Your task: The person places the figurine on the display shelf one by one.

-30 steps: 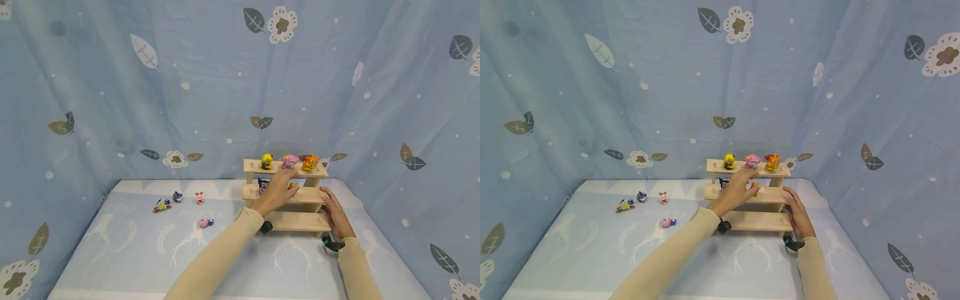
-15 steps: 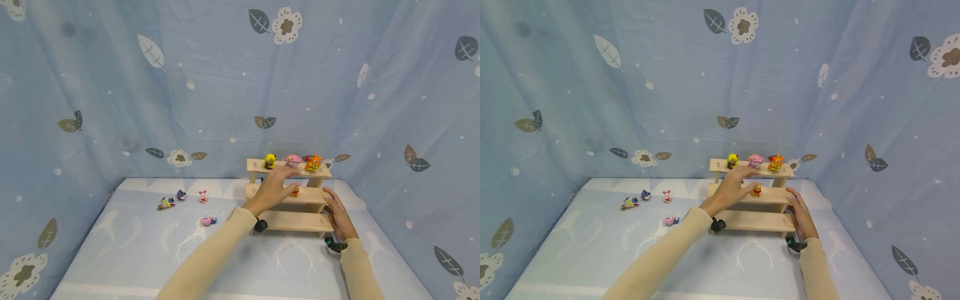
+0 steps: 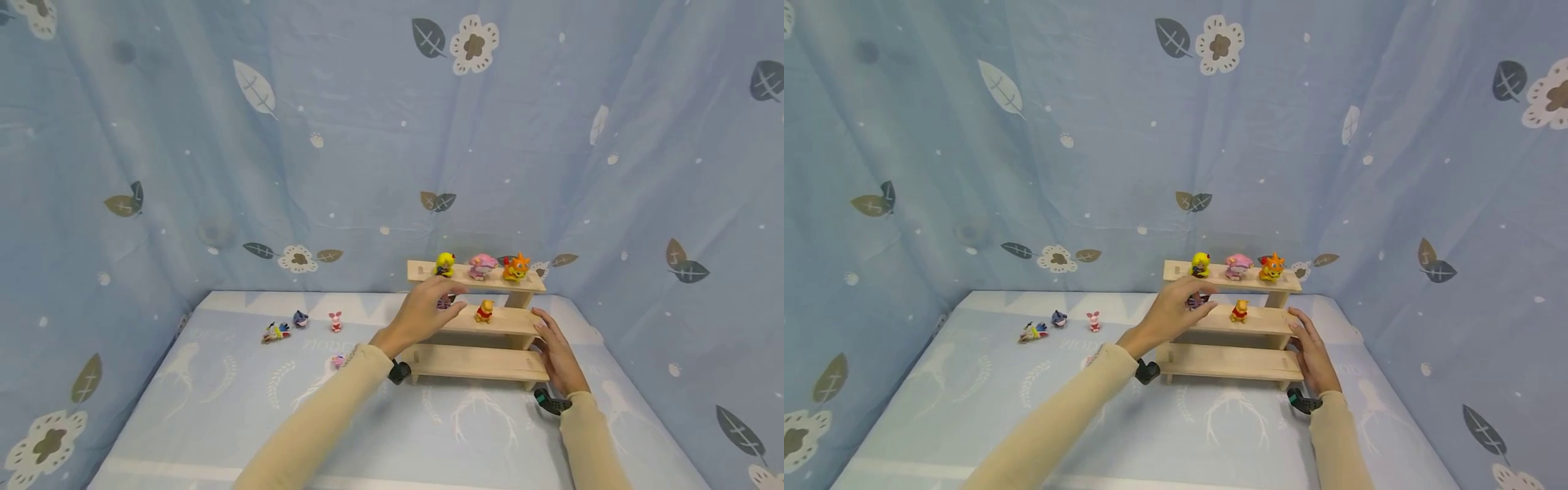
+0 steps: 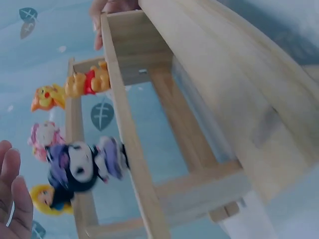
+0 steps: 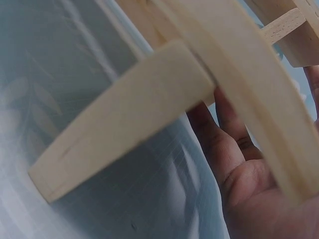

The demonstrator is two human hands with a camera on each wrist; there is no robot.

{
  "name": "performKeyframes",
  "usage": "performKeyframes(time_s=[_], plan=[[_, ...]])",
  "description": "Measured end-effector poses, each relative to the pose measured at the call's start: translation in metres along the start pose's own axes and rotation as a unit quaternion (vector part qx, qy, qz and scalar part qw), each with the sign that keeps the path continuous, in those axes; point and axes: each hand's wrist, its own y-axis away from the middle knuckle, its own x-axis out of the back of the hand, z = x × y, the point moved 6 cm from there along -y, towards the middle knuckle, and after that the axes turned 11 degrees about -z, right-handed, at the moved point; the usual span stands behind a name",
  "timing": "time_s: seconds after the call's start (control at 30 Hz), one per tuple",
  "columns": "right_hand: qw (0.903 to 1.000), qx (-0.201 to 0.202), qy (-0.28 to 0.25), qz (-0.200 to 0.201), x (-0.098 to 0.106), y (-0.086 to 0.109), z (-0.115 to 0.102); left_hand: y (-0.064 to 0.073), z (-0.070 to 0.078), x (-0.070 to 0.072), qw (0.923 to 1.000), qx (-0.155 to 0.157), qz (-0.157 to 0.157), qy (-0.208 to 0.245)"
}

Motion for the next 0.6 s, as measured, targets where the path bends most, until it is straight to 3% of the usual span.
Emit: performKeyframes(time_s=[0.3,0.6], plan=[[1.0,-0.001,0.002,-0.001,-0.001,0.001,-0.002,0.033,-0.026,0.014,0.9995,0.024,0.005,0.02],[0.9999,-0.013,0.008,0.002,0.001,0.001,-0.001,0.075,-0.063,0.028,0.9957,0.088,0.004,0.026]])
